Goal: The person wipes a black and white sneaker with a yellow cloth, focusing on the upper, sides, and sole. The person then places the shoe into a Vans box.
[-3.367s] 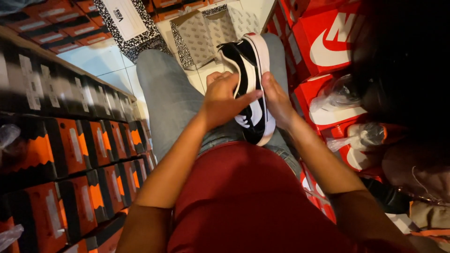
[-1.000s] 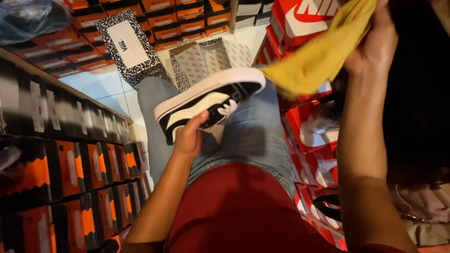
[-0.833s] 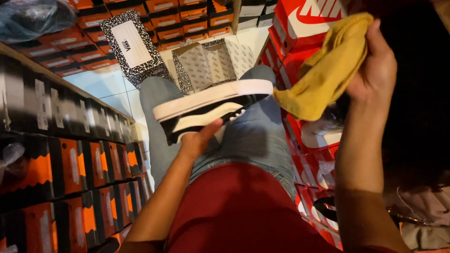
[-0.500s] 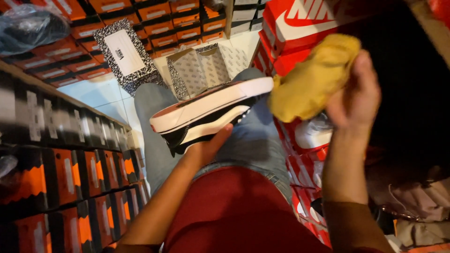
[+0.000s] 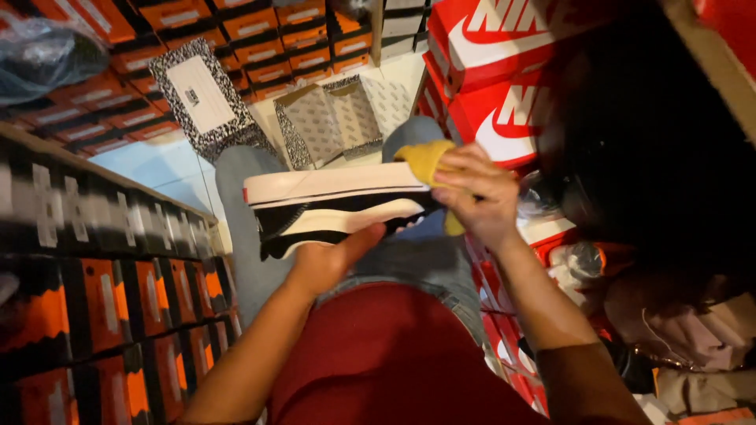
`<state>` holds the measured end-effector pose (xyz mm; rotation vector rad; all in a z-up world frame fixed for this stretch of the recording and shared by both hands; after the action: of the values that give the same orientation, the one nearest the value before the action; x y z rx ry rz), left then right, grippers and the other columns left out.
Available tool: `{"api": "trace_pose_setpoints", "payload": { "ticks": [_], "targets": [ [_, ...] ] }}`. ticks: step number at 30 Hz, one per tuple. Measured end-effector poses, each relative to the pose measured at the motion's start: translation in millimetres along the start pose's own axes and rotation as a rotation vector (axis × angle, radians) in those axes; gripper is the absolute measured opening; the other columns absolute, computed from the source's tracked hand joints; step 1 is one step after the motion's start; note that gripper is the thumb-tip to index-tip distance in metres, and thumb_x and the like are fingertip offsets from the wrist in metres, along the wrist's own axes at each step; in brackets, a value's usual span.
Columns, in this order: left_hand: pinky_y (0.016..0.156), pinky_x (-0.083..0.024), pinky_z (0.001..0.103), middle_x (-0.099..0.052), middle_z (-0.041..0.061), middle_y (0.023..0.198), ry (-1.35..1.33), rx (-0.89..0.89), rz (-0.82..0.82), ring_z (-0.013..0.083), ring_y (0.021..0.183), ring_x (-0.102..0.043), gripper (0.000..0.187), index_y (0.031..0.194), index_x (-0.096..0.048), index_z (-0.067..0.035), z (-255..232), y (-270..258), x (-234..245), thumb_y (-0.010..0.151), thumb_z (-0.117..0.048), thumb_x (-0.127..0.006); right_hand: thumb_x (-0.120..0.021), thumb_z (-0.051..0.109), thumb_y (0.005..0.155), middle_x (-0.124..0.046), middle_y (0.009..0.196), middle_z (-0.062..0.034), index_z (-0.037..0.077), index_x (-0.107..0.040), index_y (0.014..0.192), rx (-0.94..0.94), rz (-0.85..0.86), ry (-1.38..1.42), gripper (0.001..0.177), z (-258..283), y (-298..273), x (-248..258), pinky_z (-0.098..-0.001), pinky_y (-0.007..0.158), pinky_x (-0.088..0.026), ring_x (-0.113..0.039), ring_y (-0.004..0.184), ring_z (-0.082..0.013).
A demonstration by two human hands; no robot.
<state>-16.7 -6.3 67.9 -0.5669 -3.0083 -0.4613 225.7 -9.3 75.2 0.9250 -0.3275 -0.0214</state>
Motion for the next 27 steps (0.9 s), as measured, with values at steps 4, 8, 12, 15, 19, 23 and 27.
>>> {"api": "trace_pose_setpoints", "payload": {
  "ticks": [4,8,12,15,19,23,27],
  "targets": [
    [0.097,-0.053,0.05,-0.077,0.026,0.105,-0.316,0.462,-0.163,0.0337,0.097,-0.074,0.049,0.114,-0.074,0.012,106,-22,20,0.071,-0.008,-0.088,-0.068,0.011,0.095,-0.075,0.116,-0.0224,0.001,-0.078,0.11,-0.143,0.103,0.029,0.021,10,0,-2,-0.0547,0.087,-0.055,-0.069,0.1,-0.0444],
    [0.075,-0.062,0.043,-0.075,0.019,0.09,-0.543,0.445,-0.174,0.0253,0.08,-0.072,0.035,0.103,-0.073,0.014,125,3,1,0.071,0.005,-0.083,-0.065,0.006,0.098,-0.072,0.12,-0.025,-0.004,-0.075,0.112,-0.284,0.207,0.127,0.02,-7,-16,24,-0.0517,0.092,-0.052,-0.068,0.105,-0.039],
    [0.079,-0.059,0.041,-0.077,0.017,0.093,-0.412,0.607,0.012,0.0227,0.087,-0.074,0.03,0.101,-0.077,0.01,146,5,-23,0.078,-0.007,-0.086,-0.081,0.001,0.081,-0.073,0.111,-0.0168,0.001,-0.08,0.097,-0.517,0.219,0.088,0.016,-51,-67,39,-0.0441,0.09,-0.05,-0.065,0.097,-0.0267],
    [0.089,-0.057,0.044,-0.079,0.019,0.097,-0.196,0.683,0.149,0.0247,0.095,-0.074,0.027,0.099,-0.081,0.005,158,-17,-18,0.079,-0.013,-0.088,-0.083,0.0,0.08,-0.071,0.101,-0.0146,0.0,-0.079,0.093,-0.626,0.171,0.142,0.013,-69,-110,31,-0.0406,0.089,-0.048,-0.061,0.093,-0.0238],
    [0.093,-0.058,0.04,-0.08,0.015,0.101,-0.218,0.605,0.249,0.022,0.095,-0.071,0.024,0.106,-0.082,-0.001,159,-21,-5,0.083,-0.01,-0.085,-0.083,0.002,0.084,-0.068,0.093,-0.0103,0.004,-0.081,0.095,-0.498,0.2,0.02,0.01,-44,-72,7,-0.0343,0.086,-0.05,-0.065,0.091,-0.0216],
    [0.102,-0.057,0.048,-0.077,0.023,0.111,0.234,0.336,0.631,0.0385,0.109,-0.073,0.032,0.121,-0.074,-0.012,136,-6,-10,0.089,-0.013,-0.071,-0.081,0.002,0.087,-0.07,0.094,-0.0073,0.006,-0.081,0.093,-0.387,0.22,0.088,0.008,-20,-18,-35,-0.034,0.088,-0.052,-0.069,0.093,-0.0219],
    [0.093,-0.056,0.052,-0.075,0.027,0.105,0.141,0.43,0.493,0.0402,0.102,-0.072,0.045,0.105,-0.076,0.002,117,12,-33,0.085,-0.039,-0.079,-0.075,0.003,0.094,-0.064,0.089,-0.0114,0.004,-0.076,0.095,-0.161,0.324,-0.034,0.001,-1,17,-65,-0.0431,0.078,-0.053,-0.065,0.084,-0.0328]
  ]
}}
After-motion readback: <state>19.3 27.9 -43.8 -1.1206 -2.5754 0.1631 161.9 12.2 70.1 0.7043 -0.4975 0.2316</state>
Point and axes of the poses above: each hand's wrist, its own y-axis towards the middle knuckle, its own x-axis out of the back of the hand, z = x × y, the point moved 4 cm from there along y, towards the middle knuckle
